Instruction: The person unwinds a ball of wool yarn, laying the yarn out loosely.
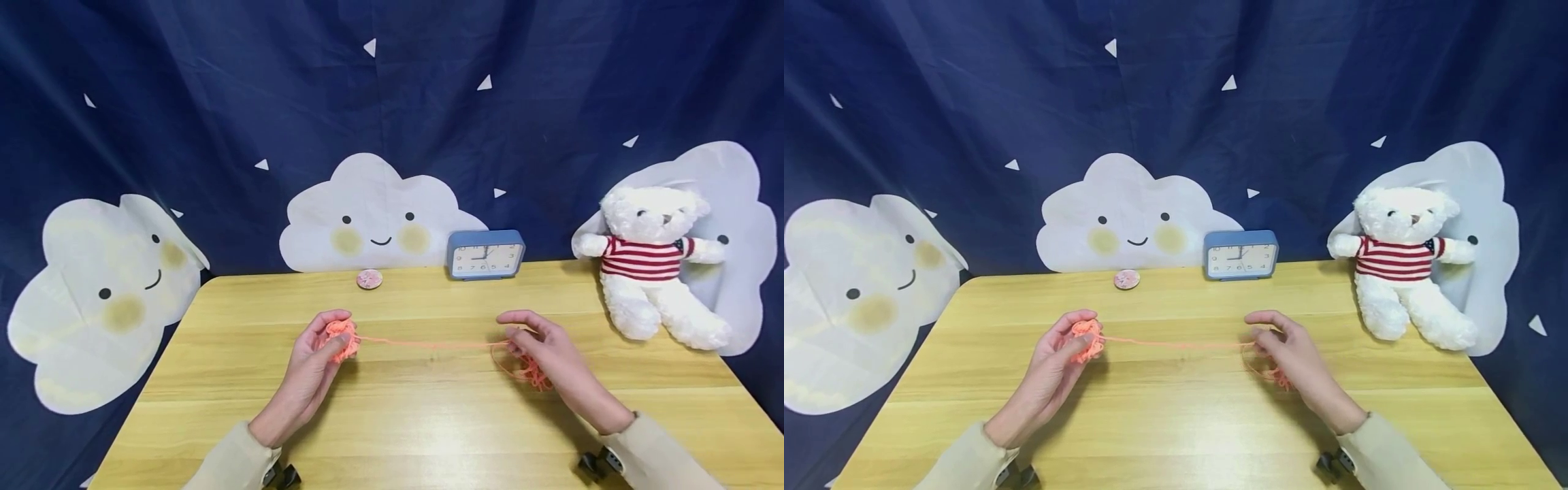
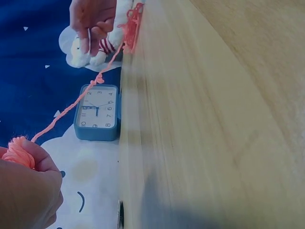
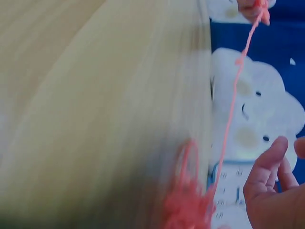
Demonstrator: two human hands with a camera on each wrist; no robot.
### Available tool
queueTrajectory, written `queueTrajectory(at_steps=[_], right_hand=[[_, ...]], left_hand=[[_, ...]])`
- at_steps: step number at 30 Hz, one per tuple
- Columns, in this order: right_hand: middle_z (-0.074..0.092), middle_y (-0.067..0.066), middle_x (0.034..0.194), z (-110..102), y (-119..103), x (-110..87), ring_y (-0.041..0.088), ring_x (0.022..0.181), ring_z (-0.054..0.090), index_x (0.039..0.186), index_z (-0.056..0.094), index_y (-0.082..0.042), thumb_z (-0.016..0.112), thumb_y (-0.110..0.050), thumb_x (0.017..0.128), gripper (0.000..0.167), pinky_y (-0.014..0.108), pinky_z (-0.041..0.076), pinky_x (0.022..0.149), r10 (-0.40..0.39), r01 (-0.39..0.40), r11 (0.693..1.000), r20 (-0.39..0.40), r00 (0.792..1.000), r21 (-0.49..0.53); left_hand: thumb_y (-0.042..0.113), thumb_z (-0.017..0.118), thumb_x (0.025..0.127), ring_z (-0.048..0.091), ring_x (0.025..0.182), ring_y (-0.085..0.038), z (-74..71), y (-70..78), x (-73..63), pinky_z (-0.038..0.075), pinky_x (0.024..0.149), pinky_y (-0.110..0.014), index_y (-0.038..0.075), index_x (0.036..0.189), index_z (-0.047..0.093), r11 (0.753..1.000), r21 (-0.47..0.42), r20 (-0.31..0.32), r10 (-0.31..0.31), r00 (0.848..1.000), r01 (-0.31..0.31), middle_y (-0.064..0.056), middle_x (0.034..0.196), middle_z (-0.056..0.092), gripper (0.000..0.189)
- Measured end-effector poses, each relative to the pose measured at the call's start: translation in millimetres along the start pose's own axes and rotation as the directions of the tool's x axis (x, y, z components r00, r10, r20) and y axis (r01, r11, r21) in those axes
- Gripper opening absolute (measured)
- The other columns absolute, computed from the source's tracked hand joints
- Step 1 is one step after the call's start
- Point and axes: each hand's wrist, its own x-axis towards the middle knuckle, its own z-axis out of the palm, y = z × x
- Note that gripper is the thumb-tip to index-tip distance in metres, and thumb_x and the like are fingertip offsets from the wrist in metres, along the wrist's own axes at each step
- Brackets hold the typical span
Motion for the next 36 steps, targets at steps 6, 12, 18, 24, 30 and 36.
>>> queueTrajectory(at_steps=[6, 12, 18, 24, 30, 36], right_hand=[[0.073, 0.024, 0.103, 32.4, -9.1, 5.2, 0.023, 0.084, 0.069, 0.145, 0.06, 0.003, 0.068, -0.011, 0.105, 0.043, 0.026, 0.057, 0.068, -0.018, 0.013, 1.0, 0.206, 0.978, 0.028], [0.069, 0.03, 0.129, 56.8, -11.9, 12.0, 0.046, 0.12, 0.068, 0.149, 0.056, 0.005, 0.071, -0.008, 0.104, 0.049, 0.034, 0.06, 0.099, -0.06, 0.047, 0.998, 0.369, 0.928, 0.042], [0.061, 0.027, 0.144, 76.7, -14.5, 17.8, 0.035, 0.101, 0.071, 0.149, 0.057, 0.004, 0.075, -0.016, 0.104, 0.053, 0.032, 0.061, 0.085, -0.053, 0.063, 0.998, 0.418, 0.907, -0.012], [0.063, 0.024, 0.141, 86.9, -13.5, 20.5, 0.027, 0.097, 0.07, 0.145, 0.06, 0.006, 0.076, -0.015, 0.103, 0.049, 0.033, 0.063, 0.084, -0.039, 0.063, 0.997, 0.411, 0.911, -0.045], [0.073, 0.019, 0.108, 80.6, -12.8, 18.6, 0.032, 0.091, 0.073, 0.13, 0.069, 0.006, 0.074, -0.014, 0.105, 0.032, 0.035, 0.065, 0.078, -0.027, 0.05, 0.997, 0.367, 0.93, -0.055], [0.074, 0.019, 0.098, 64.1, -12.9, 15.4, 0.034, 0.088, 0.072, 0.117, 0.074, 0.006, 0.073, -0.01, 0.105, 0.02, 0.035, 0.065, 0.076, -0.022, 0.051, 0.995, 0.32, 0.947, -0.08]], left_hand=[[-0.014, 0.059, 0.102, 0.064, 0.104, -0.014, 0.2, 0.5, -0.2, 0.061, 0.085, -0.023, -0.006, 0.137, 0.057, 1.0, 0.006, -0.002, 0.0, 1.0, 0.0, -0.011, 0.122, 0.062, 0.037], [-0.013, 0.06, 0.102, 0.064, 0.104, -0.014, 0.5, -0.7, -0.2, 0.061, 0.085, -0.023, -0.006, 0.137, 0.057, 1.0, -0.006, 0.007, -0.002, 1.0, 0.002, -0.011, 0.124, 0.062, 0.036], [-0.012, 0.06, 0.102, 0.065, 0.105, -0.016, 1.2, -1.5, -0.9, 0.062, 0.086, -0.024, -0.006, 0.137, 0.057, 0.999, -0.031, 0.017, -0.012, 1.0, 0.012, -0.013, 0.125, 0.063, 0.036], [-0.012, 0.06, 0.102, 0.065, 0.104, -0.015, 2.4, -1.3, -0.5, 0.062, 0.086, -0.024, -0.006, 0.137, 0.057, 1.0, -0.021, 0.024, -0.01, 1.0, 0.011, -0.012, 0.124, 0.063, 0.036], [-0.013, 0.06, 0.101, 0.065, 0.103, -0.015, 2.7, -1.4, -0.3, 0.062, 0.085, -0.024, -0.005, 0.136, 0.058, 1.0, -0.016, 0.023, -0.005, 1.0, 0.006, -0.012, 0.123, 0.063, 0.036], [-0.013, 0.06, 0.101, 0.065, 0.104, -0.015, 2.8, -2.9, -0.1, 0.062, 0.086, -0.024, -0.005, 0.136, 0.058, 1.0, -0.013, 0.023, -0.009, 1.0, 0.009, -0.011, 0.122, 0.063, 0.036]])
